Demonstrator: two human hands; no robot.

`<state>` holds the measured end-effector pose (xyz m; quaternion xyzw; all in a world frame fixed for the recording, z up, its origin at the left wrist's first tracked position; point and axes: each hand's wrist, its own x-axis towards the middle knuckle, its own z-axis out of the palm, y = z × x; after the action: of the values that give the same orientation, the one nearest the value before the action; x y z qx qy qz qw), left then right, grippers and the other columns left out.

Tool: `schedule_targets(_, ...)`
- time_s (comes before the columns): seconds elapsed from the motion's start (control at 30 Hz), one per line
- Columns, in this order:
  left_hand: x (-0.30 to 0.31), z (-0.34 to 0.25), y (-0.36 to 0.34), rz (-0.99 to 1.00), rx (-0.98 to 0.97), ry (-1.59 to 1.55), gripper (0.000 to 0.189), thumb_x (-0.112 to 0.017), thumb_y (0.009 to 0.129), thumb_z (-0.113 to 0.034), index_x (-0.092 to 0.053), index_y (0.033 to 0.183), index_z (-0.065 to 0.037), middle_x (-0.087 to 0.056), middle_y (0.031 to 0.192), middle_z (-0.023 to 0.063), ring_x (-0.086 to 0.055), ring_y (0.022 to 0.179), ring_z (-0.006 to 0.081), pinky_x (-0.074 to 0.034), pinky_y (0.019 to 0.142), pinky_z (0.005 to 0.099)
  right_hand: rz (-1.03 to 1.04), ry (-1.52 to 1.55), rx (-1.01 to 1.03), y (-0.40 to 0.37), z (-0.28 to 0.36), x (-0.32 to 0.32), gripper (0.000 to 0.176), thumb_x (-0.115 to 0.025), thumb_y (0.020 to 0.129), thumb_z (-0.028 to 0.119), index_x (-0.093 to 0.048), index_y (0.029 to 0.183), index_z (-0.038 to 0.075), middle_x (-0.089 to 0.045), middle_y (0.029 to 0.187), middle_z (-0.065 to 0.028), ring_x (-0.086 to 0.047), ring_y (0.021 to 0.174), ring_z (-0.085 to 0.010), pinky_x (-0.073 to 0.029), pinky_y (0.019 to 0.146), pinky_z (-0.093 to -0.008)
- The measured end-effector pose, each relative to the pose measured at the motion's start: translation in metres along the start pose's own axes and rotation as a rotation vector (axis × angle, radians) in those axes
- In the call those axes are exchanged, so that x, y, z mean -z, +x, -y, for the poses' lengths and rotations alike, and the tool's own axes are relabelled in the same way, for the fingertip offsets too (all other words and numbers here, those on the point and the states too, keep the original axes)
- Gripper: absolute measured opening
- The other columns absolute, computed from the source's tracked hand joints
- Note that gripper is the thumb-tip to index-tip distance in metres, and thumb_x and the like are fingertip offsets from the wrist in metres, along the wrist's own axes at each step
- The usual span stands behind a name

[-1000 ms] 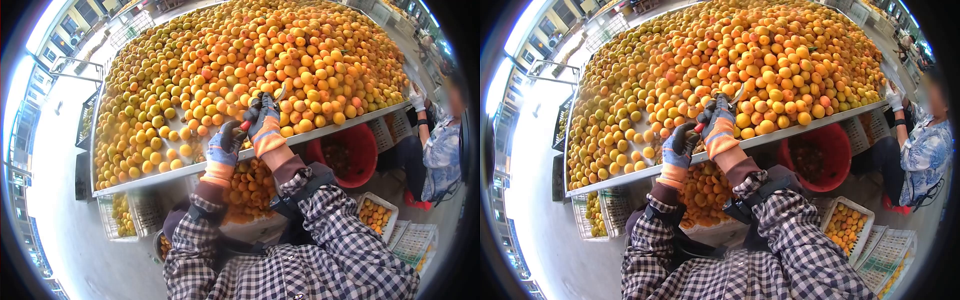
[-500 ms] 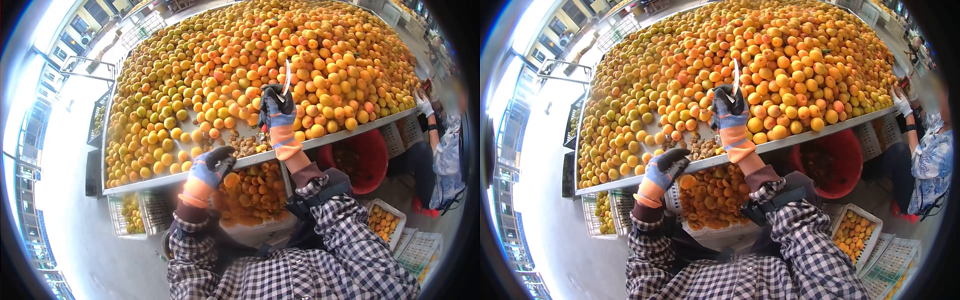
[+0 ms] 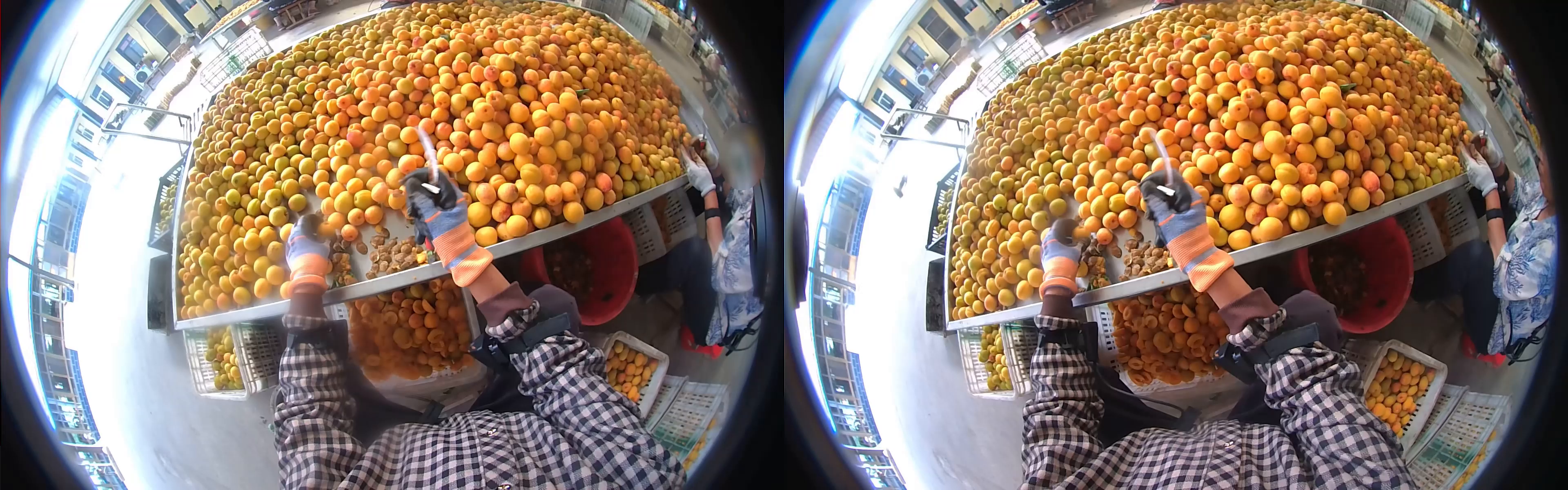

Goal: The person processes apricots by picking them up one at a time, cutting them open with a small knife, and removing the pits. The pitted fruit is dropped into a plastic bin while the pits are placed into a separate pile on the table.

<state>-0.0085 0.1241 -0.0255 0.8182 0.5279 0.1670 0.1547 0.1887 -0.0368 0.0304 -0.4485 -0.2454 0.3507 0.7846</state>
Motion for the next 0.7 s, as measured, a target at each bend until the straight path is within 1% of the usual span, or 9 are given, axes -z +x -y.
schedule_targets(0.07, -0.008, 0.016, 0.008, -0.043, -0.130, -0.527, 0.044, -0.079, 0.065, -0.014, -0.061, 0.105, -0.009, -0.066, 0.104, 0.0078, -0.065, 0.092, 0.0223, -0.052, 0.083, 0.0318, 0.138, -0.101, -0.137, -0.011, 0.013, -0.009, 0.010, -0.061, 0.091, 0.009, -0.058, 0.100, 0.005, -0.057, 0.074, 0.0015, -0.050, 0.057, -0.0031, -0.041, 0.052, -0.0183)
schedule_targets(0.1, -0.011, 0.018, 0.007, -0.041, -0.133, -0.527, 0.044, -0.079, 0.065, -0.014, -0.061, 0.105, -0.009, -0.066, 0.104, 0.0078, -0.065, 0.092, 0.0223, -0.052, 0.083, 0.0318, 0.135, -0.100, -0.135, -0.015, 0.002, -0.011, 0.010, -0.061, 0.091, 0.009, -0.058, 0.100, 0.005, -0.057, 0.074, 0.0015, -0.050, 0.057, -0.0031, -0.041, 0.052, -0.0183)
schedule_targets(0.17, 0.010, -0.013, -0.011, 0.121, -0.032, -0.884, 0.050, -0.081, 0.066, -0.012, -0.060, 0.110, -0.006, -0.065, 0.100, 0.0058, -0.064, 0.088, 0.0175, -0.054, 0.078, 0.0297, 0.254, -0.276, 0.070, -0.021, -0.030, -0.010, 0.010, -0.059, 0.091, 0.005, -0.056, 0.100, 0.003, -0.060, 0.082, 0.0005, -0.055, 0.066, -0.0065, -0.045, 0.059, -0.0214)
schedule_targets(0.2, 0.026, -0.043, -0.029, 0.184, -0.046, -1.193, 0.051, -0.080, 0.069, -0.008, -0.059, 0.115, -0.003, -0.064, 0.099, 0.0058, -0.064, 0.087, 0.0161, -0.054, 0.074, 0.0286, 0.324, -0.293, 0.120, -0.026, -0.034, -0.008, 0.014, -0.060, 0.092, 0.012, -0.056, 0.102, 0.004, -0.064, 0.081, -0.0052, -0.062, 0.068, -0.0168, -0.049, 0.063, -0.0288)
schedule_targets(0.23, 0.035, -0.054, -0.037, 0.182, -0.047, -1.198, 0.051, -0.080, 0.069, -0.008, -0.059, 0.115, -0.003, -0.064, 0.099, 0.0058, -0.064, 0.087, 0.0161, -0.054, 0.074, 0.0286, 0.326, -0.298, 0.122, -0.029, -0.028, -0.008, 0.014, -0.060, 0.092, 0.012, -0.056, 0.102, 0.004, -0.064, 0.081, -0.0052, -0.062, 0.068, -0.0168, -0.049, 0.063, -0.0288)
schedule_targets(0.3, 0.044, -0.066, -0.048, 0.401, -0.029, -1.353, 0.057, -0.079, 0.071, -0.004, -0.055, 0.122, 0.001, -0.065, 0.104, 0.0067, -0.063, 0.088, 0.0147, -0.053, 0.076, 0.0282, 0.487, -0.895, 0.114, -0.037, -0.007, -0.008, 0.019, -0.059, 0.091, 0.021, -0.056, 0.103, 0.006, -0.066, 0.081, -0.0130, -0.065, 0.073, -0.0270, -0.049, 0.065, -0.0343)
schedule_targets(0.33, 0.045, -0.068, -0.050, 0.404, -0.030, -1.350, 0.055, -0.079, 0.071, -0.006, -0.056, 0.119, 0.003, -0.065, 0.106, 0.0078, -0.063, 0.090, 0.0157, -0.053, 0.079, 0.0285, 0.485, -0.913, 0.108, -0.041, -0.005, -0.009, 0.024, -0.059, 0.090, 0.027, -0.057, 0.105, 0.009, -0.064, 0.081, -0.0177, -0.063, 0.078, -0.0347, -0.049, 0.067, -0.0398)
schedule_targets(0.43, 0.048, -0.067, -0.054, 0.405, -0.102, -1.287, 0.054, -0.079, 0.070, -0.005, -0.057, 0.119, 0.003, -0.066, 0.105, 0.0089, -0.064, 0.094, 0.0170, -0.053, 0.081, 0.0290, 0.482, -0.873, 0.120, -0.047, 0.001, -0.011, 0.014, -0.062, 0.087, 0.014, -0.059, 0.095, 0.003, -0.062, 0.079, -0.0178, -0.061, 0.075, -0.0342, -0.047, 0.066, -0.0379)
schedule_targets(0.7, 0.047, -0.074, -0.057, 0.285, -0.118, -1.224, 0.052, -0.081, 0.066, -0.001, -0.060, 0.113, 0.001, -0.064, 0.100, 0.0053, -0.061, 0.089, 0.0127, -0.053, 0.076, 0.0253, 0.515, -0.920, 0.129, -0.048, -0.007, -0.008, 0.021, -0.062, 0.086, 0.018, -0.058, 0.102, 0.005, -0.064, 0.082, -0.0176, -0.062, 0.077, -0.0345, -0.048, 0.067, -0.0394)
